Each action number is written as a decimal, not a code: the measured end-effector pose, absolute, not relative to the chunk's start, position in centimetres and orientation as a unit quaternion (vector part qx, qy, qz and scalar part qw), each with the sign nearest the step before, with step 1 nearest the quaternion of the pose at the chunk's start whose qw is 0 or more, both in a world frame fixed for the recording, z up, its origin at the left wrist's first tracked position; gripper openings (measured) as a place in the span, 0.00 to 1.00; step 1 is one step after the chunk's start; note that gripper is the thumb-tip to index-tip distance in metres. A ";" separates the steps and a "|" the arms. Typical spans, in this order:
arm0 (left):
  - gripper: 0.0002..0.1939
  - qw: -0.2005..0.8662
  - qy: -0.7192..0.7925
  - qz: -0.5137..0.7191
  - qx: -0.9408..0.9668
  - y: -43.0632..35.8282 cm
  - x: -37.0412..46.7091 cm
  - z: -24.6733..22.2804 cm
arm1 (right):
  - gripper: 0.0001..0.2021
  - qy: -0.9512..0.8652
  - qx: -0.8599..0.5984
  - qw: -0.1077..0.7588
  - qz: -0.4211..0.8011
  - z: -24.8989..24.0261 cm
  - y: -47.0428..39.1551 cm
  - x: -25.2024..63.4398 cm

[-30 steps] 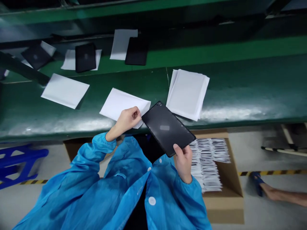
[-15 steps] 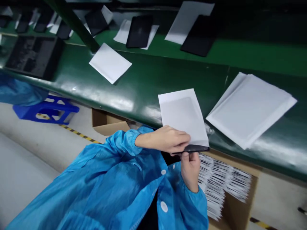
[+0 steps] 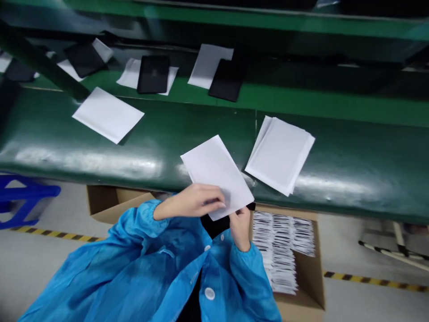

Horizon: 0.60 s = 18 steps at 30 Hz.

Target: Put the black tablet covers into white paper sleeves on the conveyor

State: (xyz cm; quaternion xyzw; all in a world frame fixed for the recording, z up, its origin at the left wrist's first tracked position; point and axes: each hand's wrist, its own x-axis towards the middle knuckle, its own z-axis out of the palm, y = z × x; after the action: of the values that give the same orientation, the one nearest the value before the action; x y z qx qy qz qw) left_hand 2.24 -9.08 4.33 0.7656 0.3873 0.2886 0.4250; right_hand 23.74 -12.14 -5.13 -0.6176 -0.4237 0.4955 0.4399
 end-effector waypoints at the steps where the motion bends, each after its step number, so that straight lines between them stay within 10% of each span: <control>1: 0.14 0.422 0.397 0.308 0.755 -8.1 1.1 4.4 | 0.23 -0.389 -0.620 0.465 0.498 -5.2 -12.0 23.6; 13: 0.10 0.126 0.682 0.434 0.575 18.2 -7.4 -1.7 | 0.21 -0.183 -0.624 0.645 0.400 -2.0 -8.6 26.9; 18: 0.12 0.123 0.786 0.246 0.553 23.1 -4.1 1.2 | 0.19 -0.165 -0.593 0.710 0.342 -0.8 -5.6 28.5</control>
State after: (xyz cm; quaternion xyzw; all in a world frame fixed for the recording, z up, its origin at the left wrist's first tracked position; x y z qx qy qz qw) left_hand -4.05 23.11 1.20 0.5533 0.7862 0.2463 0.1232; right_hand 28.45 -5.58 -0.76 -0.5930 -0.1653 0.3418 0.7101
